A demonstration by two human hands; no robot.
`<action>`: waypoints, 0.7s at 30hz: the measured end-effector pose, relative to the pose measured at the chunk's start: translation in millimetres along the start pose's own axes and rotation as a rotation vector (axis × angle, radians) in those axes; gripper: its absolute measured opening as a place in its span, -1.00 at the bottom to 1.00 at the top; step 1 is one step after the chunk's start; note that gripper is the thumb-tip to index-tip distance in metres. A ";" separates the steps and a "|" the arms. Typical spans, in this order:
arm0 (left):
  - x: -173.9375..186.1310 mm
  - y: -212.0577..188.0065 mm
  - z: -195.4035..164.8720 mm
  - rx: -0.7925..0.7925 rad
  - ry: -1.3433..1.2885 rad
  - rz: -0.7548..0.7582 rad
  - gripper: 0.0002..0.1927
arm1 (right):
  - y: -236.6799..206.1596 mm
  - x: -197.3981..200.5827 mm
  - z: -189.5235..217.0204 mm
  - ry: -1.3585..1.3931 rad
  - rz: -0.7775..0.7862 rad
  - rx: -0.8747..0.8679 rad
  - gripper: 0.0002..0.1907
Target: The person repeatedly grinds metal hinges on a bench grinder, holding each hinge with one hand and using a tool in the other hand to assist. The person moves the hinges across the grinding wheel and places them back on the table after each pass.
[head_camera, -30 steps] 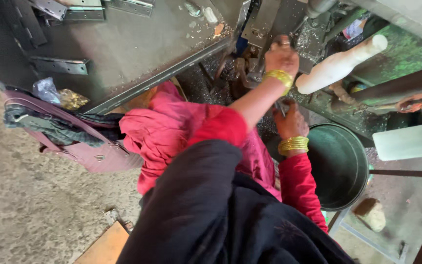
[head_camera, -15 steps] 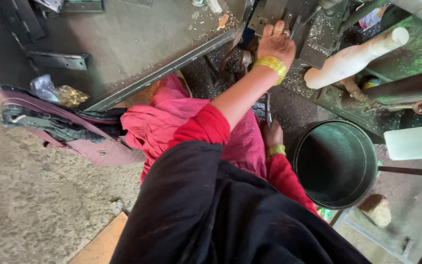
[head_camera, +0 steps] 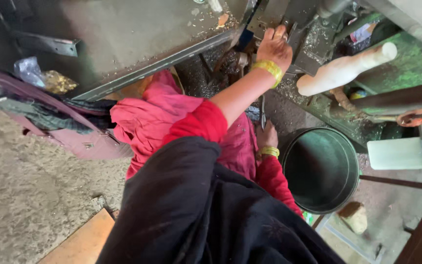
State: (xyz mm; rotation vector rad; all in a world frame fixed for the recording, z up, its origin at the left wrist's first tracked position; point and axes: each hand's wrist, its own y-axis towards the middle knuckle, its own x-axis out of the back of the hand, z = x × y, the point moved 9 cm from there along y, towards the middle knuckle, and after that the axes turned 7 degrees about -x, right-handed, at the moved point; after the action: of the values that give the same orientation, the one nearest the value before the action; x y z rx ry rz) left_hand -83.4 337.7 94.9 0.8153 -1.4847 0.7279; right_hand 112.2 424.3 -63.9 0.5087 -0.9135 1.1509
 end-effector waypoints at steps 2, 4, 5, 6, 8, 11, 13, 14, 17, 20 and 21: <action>-0.8 -1.5 0.4 -0.016 -0.024 -0.045 -0.72 | -1.4 -10.8 -3.3 0.079 0.078 -0.060 -0.63; 9.3 -3.4 7.9 0.044 0.004 -0.184 -0.72 | 9.7 3.9 -6.5 -0.008 0.087 -0.067 -0.63; 14.4 -4.1 12.1 0.085 0.040 -0.239 -0.72 | 14.9 14.7 -2.6 -0.099 0.085 -0.046 -0.62; 14.7 -2.0 11.4 0.066 0.052 -0.235 -0.72 | 22.6 32.4 4.2 -0.123 0.056 0.003 -0.54; 14.7 4.5 7.3 0.007 0.067 -0.201 -0.70 | 32.0 54.6 9.5 -0.179 0.068 0.028 -0.47; 3.4 13.5 12.4 0.064 -0.011 -0.024 -0.67 | 27.7 49.9 8.2 -0.210 0.124 -0.037 -0.53; 4.1 16.5 8.3 0.043 0.003 -0.006 -0.68 | 13.3 27.3 1.6 -0.125 0.137 -0.120 -0.58; 2.7 16.8 5.7 0.029 0.004 0.011 -0.68 | 5.4 18.1 1.1 -0.144 0.082 -0.113 -0.56; 25.1 7.5 12.8 0.174 0.062 -0.273 -0.75 | -6.8 0.2 -1.4 -0.197 -0.013 -0.079 -0.51; 11.1 6.3 4.8 0.125 0.057 -0.168 -0.77 | 4.2 7.5 -13.3 -0.199 0.029 -0.095 -0.55; 9.0 5.2 3.9 0.126 0.034 -0.163 -0.78 | 10.7 13.2 -13.3 -0.187 0.033 -0.077 -0.56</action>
State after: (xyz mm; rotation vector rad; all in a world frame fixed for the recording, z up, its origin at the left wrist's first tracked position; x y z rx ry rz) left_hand -90.1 336.7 103.7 1.0025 -1.3347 0.7141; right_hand 108.5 445.5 -61.5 0.5468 -1.1273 1.1062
